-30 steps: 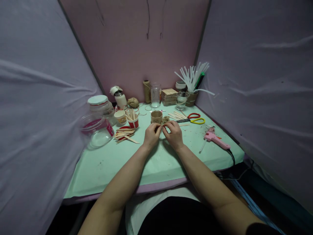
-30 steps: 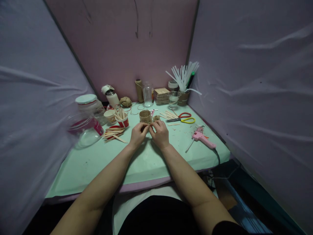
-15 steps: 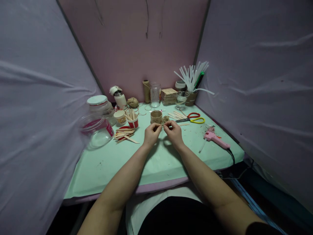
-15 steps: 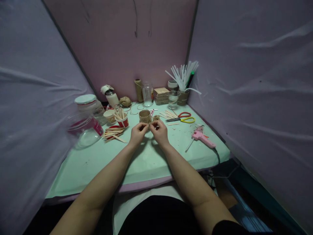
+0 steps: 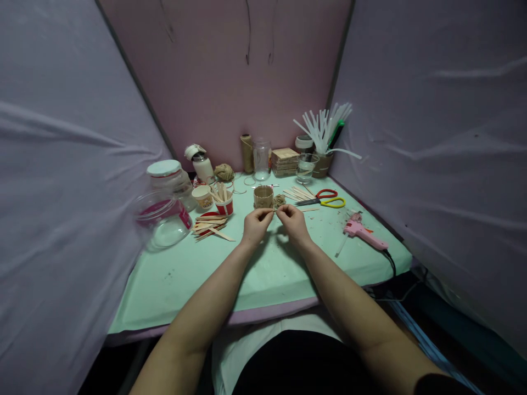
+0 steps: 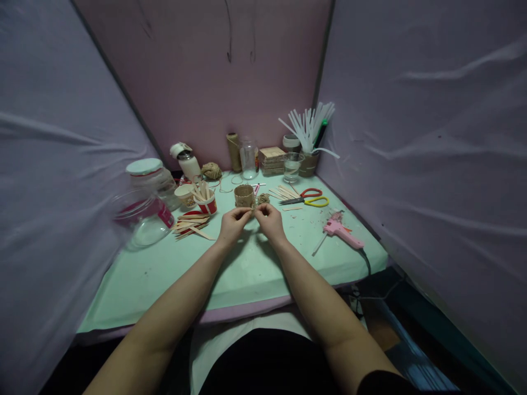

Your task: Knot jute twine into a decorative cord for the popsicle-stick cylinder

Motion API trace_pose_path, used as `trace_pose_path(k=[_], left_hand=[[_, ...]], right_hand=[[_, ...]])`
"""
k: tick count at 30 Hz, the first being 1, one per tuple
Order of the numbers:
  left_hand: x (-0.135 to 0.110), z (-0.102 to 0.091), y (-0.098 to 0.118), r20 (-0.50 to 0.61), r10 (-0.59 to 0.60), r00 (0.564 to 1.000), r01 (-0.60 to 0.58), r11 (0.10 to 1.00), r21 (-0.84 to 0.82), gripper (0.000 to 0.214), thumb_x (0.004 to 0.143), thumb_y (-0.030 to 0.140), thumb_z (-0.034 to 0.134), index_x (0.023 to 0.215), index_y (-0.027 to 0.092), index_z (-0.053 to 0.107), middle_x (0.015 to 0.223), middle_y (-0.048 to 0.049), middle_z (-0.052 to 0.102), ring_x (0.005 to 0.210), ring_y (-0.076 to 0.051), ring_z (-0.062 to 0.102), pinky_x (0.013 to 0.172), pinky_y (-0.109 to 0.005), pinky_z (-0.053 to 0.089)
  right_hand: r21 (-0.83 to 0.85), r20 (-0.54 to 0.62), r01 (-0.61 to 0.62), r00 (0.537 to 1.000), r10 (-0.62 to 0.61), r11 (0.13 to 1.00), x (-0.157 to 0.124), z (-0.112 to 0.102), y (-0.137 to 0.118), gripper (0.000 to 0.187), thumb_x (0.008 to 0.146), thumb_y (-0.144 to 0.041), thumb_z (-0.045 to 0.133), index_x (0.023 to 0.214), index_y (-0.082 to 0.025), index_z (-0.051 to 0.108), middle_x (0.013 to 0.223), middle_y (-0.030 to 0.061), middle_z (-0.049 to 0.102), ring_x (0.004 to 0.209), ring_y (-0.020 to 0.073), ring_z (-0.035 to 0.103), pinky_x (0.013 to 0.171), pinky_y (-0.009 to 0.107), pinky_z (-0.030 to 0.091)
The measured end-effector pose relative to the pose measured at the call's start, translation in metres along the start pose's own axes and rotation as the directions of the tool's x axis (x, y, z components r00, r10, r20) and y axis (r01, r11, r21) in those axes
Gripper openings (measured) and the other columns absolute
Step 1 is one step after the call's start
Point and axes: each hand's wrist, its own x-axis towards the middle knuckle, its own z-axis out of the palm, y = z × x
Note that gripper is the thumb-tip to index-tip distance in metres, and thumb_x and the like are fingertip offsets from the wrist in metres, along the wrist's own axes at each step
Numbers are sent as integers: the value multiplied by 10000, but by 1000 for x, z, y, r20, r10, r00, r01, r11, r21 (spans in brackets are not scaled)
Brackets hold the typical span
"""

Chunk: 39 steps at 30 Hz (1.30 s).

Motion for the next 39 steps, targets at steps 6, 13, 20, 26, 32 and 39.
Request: trace_pose_path(k=[6,13,20,26,32,39], left_hand=[[-3,-1,4,-36,189,981,-177,961,215,109,766,196,598,785,172,703,765,-40,671,726,-140,586,700,-264,446],[-1,0,1,-42,0,999,1,1000,24,150,739,245,613,804,146,703,786,-52,690,748,-153,605,719,-276,460],[4,0,-5,9,-88,996,88,985,-149,205,712,290,642,819,130,710,808,-71,704,753,-161,614,726,-289,476],[2,0,-6,29,-58,998,60,996,-68,220,711,294,645,855,141,712,827,-71,703,754,-160,616,737,-294,480],[1,1,-4,12,-56,998,57,997,-59,227,713,299,639,860,138,702,809,-65,697,728,-153,607,707,-282,476],[1,0,-4,-30,-20,999,21,999,30,200,722,334,632,766,153,704,752,-49,685,716,-154,593,682,-276,465]], right_hand=[[-391,36,406,903,-427,826,-4,-3,1,43,745,-238,548,736,-196,543,763,21,555,696,151,480,670,291,418],[-363,120,493,866,-485,791,-5,-4,0,100,813,-260,525,742,-198,560,776,23,551,750,162,490,717,307,419],[-15,36,76,997,-75,997,1,-3,1,189,731,-368,593,714,-179,585,693,-3,557,640,127,480,587,254,394],[156,48,-157,987,151,975,4,-1,7,237,665,-409,627,698,-177,592,617,-34,523,534,91,404,484,221,311],[-13,-7,-32,999,32,999,1,-3,2,231,690,-399,611,692,-168,618,664,-3,590,635,126,486,599,245,384],[-54,-3,-2,1000,2,999,-1,-2,-3,221,693,-385,607,673,-165,619,669,10,609,650,137,504,639,262,403]])
